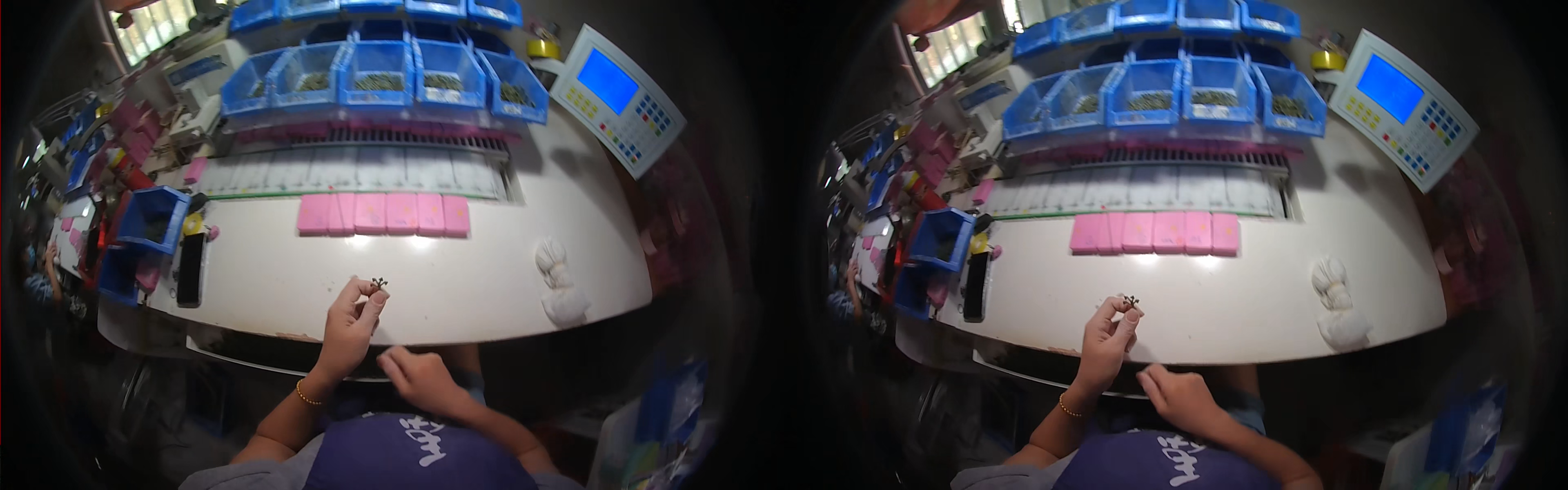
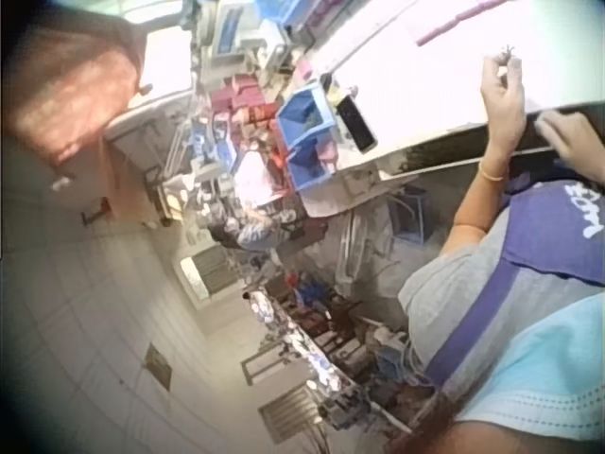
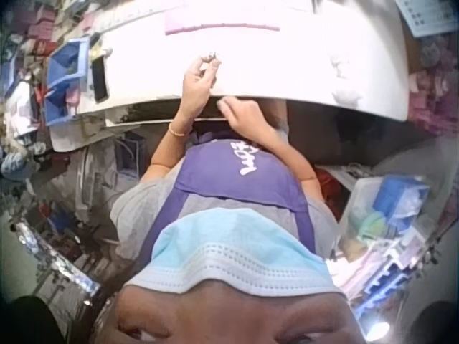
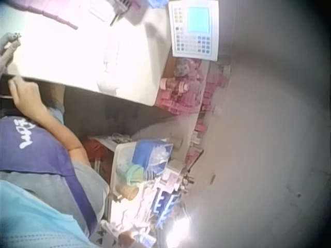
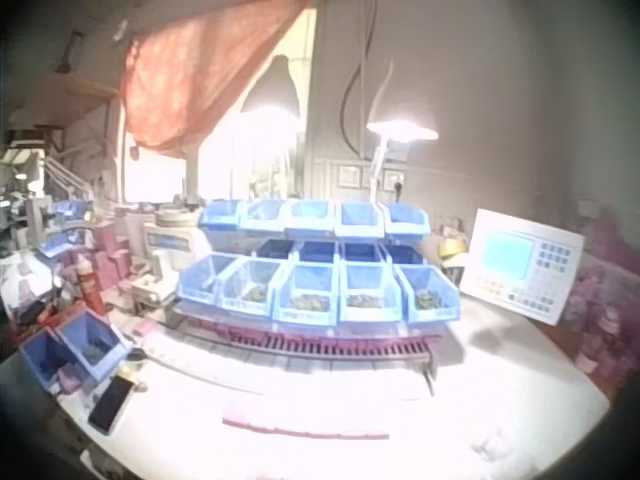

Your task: The person is assembling small decorative sprigs into pink silicone molds, using a small tool for precision and a white cloth puff for cleaning.

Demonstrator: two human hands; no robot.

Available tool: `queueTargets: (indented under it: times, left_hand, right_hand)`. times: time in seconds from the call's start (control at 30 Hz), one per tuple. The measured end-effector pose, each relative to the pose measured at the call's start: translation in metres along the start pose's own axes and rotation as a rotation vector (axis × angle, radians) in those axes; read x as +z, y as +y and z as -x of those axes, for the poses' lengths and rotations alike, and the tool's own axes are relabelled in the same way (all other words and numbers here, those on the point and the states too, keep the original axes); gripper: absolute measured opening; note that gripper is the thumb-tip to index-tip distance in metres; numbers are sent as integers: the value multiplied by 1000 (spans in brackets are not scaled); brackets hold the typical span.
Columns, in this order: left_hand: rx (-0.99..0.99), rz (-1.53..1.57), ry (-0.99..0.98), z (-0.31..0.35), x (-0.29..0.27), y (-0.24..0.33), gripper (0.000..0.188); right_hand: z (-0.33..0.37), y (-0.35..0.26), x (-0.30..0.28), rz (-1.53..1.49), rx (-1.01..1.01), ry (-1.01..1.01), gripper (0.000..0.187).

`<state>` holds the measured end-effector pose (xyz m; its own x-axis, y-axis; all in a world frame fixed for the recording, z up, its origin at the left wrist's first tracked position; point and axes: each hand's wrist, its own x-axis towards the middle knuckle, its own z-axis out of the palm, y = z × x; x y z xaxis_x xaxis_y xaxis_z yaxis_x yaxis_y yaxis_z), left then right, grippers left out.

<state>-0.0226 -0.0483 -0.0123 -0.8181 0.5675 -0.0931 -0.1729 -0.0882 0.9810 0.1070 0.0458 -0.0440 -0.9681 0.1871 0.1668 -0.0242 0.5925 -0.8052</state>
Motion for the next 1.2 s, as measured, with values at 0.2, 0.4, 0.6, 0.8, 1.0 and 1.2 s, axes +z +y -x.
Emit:
queueTargets:
  times: [0.2,0.4,0.6,0.8,1.0,1.2]
  left_hand:
    - [-29,-108,84,-14,-46,8,18]
    - [187,-443,427,-57,-123,40,15]
    - [651,-934,578,-155,-179,104,15]
    - [838,-1189,770,-309,-205,223,20]
    - [834,-1577,893,-445,-202,308,14]
    - [344,-1798,772,-506,-183,324,37]
  right_hand:
    - [1,20,26,492,-184,-42,34]
    - [-17,7,-17,257,-128,193,27]
    - [-44,52,-49,255,3,396,25]
    - [-48,48,-60,333,82,288,23]
    - [-49,36,-63,260,120,301,21]
    - [-51,34,-61,274,81,369,14]
